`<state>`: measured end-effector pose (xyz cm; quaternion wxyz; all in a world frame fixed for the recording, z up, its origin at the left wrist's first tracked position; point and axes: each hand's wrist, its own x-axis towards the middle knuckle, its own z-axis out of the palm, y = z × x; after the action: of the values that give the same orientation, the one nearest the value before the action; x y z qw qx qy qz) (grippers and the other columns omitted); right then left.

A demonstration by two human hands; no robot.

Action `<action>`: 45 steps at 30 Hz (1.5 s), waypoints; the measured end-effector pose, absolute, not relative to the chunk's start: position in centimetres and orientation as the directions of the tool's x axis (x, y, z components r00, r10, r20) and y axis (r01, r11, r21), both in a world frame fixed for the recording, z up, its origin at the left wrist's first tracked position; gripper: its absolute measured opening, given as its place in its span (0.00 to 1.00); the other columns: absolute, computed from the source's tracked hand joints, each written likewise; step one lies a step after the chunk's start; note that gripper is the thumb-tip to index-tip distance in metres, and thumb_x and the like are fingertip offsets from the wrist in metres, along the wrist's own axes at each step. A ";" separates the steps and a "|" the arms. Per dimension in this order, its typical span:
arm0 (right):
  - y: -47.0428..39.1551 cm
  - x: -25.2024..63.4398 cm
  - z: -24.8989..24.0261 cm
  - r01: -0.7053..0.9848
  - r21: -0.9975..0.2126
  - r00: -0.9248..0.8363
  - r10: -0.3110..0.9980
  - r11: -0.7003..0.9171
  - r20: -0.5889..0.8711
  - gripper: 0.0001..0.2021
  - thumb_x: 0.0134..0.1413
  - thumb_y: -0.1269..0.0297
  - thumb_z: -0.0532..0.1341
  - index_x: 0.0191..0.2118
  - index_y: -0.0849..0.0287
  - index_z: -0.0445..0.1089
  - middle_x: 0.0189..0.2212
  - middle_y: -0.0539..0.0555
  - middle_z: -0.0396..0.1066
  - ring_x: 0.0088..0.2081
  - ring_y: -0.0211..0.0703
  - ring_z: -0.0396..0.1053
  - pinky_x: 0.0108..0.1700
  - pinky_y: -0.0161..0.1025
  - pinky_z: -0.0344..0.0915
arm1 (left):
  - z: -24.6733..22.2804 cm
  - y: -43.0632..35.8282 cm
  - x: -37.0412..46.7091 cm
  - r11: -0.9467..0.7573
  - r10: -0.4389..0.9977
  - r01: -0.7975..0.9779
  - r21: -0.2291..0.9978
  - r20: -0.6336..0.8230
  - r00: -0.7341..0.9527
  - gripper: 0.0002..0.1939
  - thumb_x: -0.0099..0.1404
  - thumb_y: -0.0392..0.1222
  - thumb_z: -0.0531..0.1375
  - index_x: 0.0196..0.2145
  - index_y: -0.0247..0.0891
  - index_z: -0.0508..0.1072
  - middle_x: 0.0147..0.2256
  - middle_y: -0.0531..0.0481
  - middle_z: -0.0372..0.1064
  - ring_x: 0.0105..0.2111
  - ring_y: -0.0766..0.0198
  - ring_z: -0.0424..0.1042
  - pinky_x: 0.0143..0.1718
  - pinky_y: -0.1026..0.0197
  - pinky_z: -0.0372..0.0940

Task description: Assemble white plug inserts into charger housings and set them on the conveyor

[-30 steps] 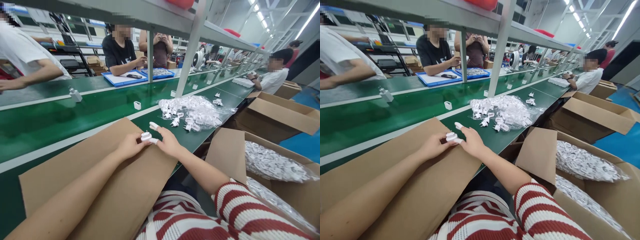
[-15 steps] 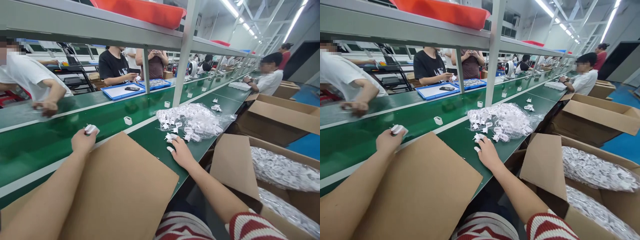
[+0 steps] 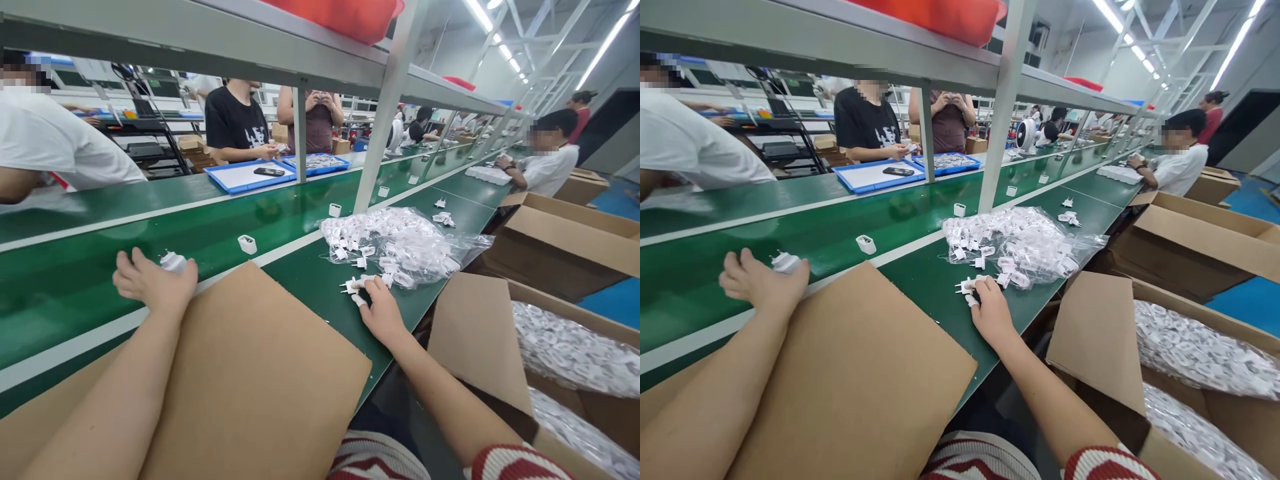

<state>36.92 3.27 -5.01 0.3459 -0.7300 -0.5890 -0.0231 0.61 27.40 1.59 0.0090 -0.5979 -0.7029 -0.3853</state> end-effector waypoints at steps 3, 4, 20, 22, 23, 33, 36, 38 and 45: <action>3.3 36.9 -4.9 0.868 -0.497 0.243 0.864 0.009 0.441 0.22 0.60 0.72 0.55 0.59 0.55 0.68 0.56 0.64 0.65 0.60 0.60 0.67 0.57 0.56 0.70 | 1.8 26.0 1.5 -0.157 0.788 0.874 0.459 0.592 -0.169 0.46 0.67 0.55 0.62 0.71 0.26 0.49 0.72 0.31 0.36 0.70 0.33 0.38 0.70 0.35 0.37; 3.3 36.9 -4.9 0.866 -0.499 0.220 0.873 0.031 0.436 0.24 0.61 0.73 0.54 0.61 0.54 0.67 0.57 0.63 0.66 0.62 0.59 0.65 0.60 0.57 0.69 | 1.8 25.6 1.7 -0.196 0.788 0.877 0.438 0.603 -0.125 0.44 0.68 0.54 0.61 0.71 0.25 0.49 0.72 0.30 0.36 0.70 0.33 0.37 0.70 0.35 0.37; 3.5 36.7 -4.2 0.708 -0.678 0.203 0.861 0.200 0.466 0.21 0.56 0.75 0.56 0.55 0.56 0.70 0.53 0.62 0.66 0.54 0.52 0.72 0.57 0.51 0.73 | 5.2 30.3 5.7 -0.403 0.912 0.886 0.231 0.023 0.409 0.25 0.76 0.42 0.50 0.66 0.32 0.66 0.68 0.37 0.55 0.62 0.38 0.60 0.60 0.46 0.58; 3.4 36.8 -4.3 0.698 -0.686 0.217 0.852 0.205 0.476 0.22 0.58 0.74 0.56 0.57 0.55 0.69 0.51 0.61 0.65 0.53 0.52 0.72 0.57 0.51 0.73 | 5.8 30.3 5.8 -0.363 0.930 0.901 0.239 0.032 0.366 0.23 0.75 0.44 0.52 0.60 0.28 0.70 0.60 0.33 0.64 0.54 0.42 0.67 0.50 0.52 0.63; 3.4 36.8 -4.4 0.692 -0.691 0.228 0.845 0.208 0.483 0.23 0.58 0.73 0.57 0.58 0.55 0.69 0.51 0.61 0.65 0.54 0.52 0.71 0.57 0.52 0.73 | 6.1 30.0 5.9 -0.345 0.938 0.908 0.238 0.045 0.345 0.23 0.75 0.47 0.53 0.59 0.28 0.71 0.58 0.33 0.65 0.51 0.43 0.68 0.46 0.54 0.63; 3.5 37.1 -4.3 0.366 -0.902 0.462 0.797 0.229 0.390 0.12 0.48 0.62 0.70 0.38 0.55 0.71 0.39 0.53 0.71 0.39 0.46 0.75 0.48 0.48 0.75 | 6.1 18.5 9.0 -0.518 0.844 0.733 0.440 0.128 0.520 0.23 0.68 0.60 0.62 0.52 0.43 0.77 0.53 0.47 0.74 0.49 0.48 0.72 0.46 0.54 0.65; 3.1 36.8 -3.2 0.178 -0.971 0.528 0.817 0.162 0.233 0.18 0.40 0.59 0.75 0.33 0.55 0.69 0.32 0.50 0.74 0.34 0.44 0.74 0.42 0.43 0.73 | 4.1 15.4 8.5 -0.539 0.806 0.683 0.493 0.067 0.588 0.21 0.67 0.62 0.62 0.48 0.46 0.79 0.48 0.49 0.77 0.43 0.50 0.75 0.39 0.55 0.66; 2.8 36.4 -2.2 0.017 -0.989 0.539 0.832 0.147 0.133 0.21 0.35 0.58 0.78 0.34 0.55 0.70 0.32 0.50 0.76 0.33 0.42 0.74 0.40 0.40 0.72 | 2.6 14.2 7.9 -0.520 0.806 0.667 0.534 0.049 0.589 0.22 0.68 0.63 0.62 0.49 0.46 0.79 0.48 0.49 0.77 0.44 0.50 0.75 0.40 0.54 0.67; 2.5 33.1 0.8 -0.280 -0.952 0.405 0.914 0.124 0.000 0.18 0.42 0.57 0.75 0.40 0.55 0.75 0.39 0.51 0.80 0.41 0.45 0.80 0.45 0.42 0.77 | -0.5 13.5 8.1 -0.447 0.789 0.505 0.738 0.059 0.612 0.25 0.66 0.63 0.65 0.54 0.47 0.78 0.48 0.50 0.78 0.40 0.56 0.76 0.41 0.58 0.70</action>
<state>33.11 2.51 0.77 0.6773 -0.4936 -0.3214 0.4409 8.12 13.48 -0.50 -0.3509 -0.8263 -0.3915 -0.2021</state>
